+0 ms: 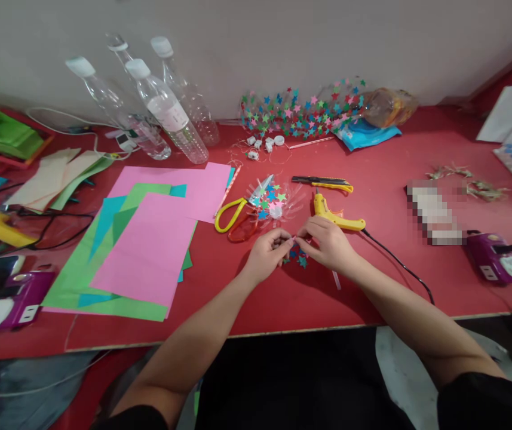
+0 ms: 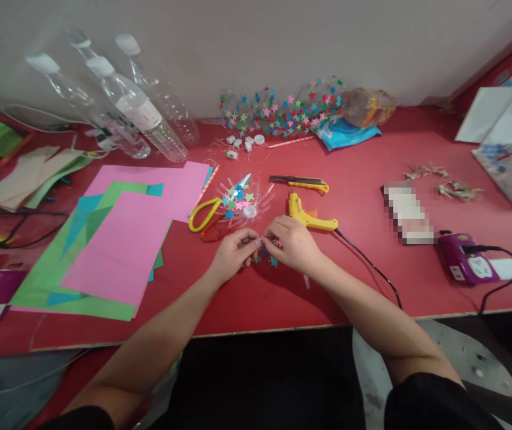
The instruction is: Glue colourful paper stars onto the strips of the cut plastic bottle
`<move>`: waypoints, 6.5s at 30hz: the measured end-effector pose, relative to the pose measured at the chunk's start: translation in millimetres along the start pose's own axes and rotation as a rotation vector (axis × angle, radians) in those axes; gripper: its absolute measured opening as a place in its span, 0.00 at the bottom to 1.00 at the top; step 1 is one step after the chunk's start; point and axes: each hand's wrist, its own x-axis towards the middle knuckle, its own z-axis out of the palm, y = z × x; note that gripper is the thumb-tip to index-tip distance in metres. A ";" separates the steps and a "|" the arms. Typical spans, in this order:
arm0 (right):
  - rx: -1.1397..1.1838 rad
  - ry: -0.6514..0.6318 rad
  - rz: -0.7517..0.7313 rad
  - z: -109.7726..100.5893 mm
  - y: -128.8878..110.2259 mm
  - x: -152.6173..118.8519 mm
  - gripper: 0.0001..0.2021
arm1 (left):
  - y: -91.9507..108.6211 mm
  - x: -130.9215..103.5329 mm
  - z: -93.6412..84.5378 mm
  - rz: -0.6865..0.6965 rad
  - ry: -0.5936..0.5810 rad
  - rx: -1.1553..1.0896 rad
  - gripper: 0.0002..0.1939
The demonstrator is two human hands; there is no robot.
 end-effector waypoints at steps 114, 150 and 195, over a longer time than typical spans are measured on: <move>0.148 -0.030 0.016 -17.2 -28.9 -3.5 0.19 | 8.1 -12.6 -24.8 0.503 0.481 0.196 0.08; 0.121 -0.043 0.021 -21.7 -28.2 -6.0 0.16 | 10.6 -11.3 -42.6 1.055 0.467 0.803 0.11; -0.050 -0.174 -0.037 -29.0 14.9 25.0 0.13 | 16.2 25.8 -68.6 0.372 0.615 0.135 0.06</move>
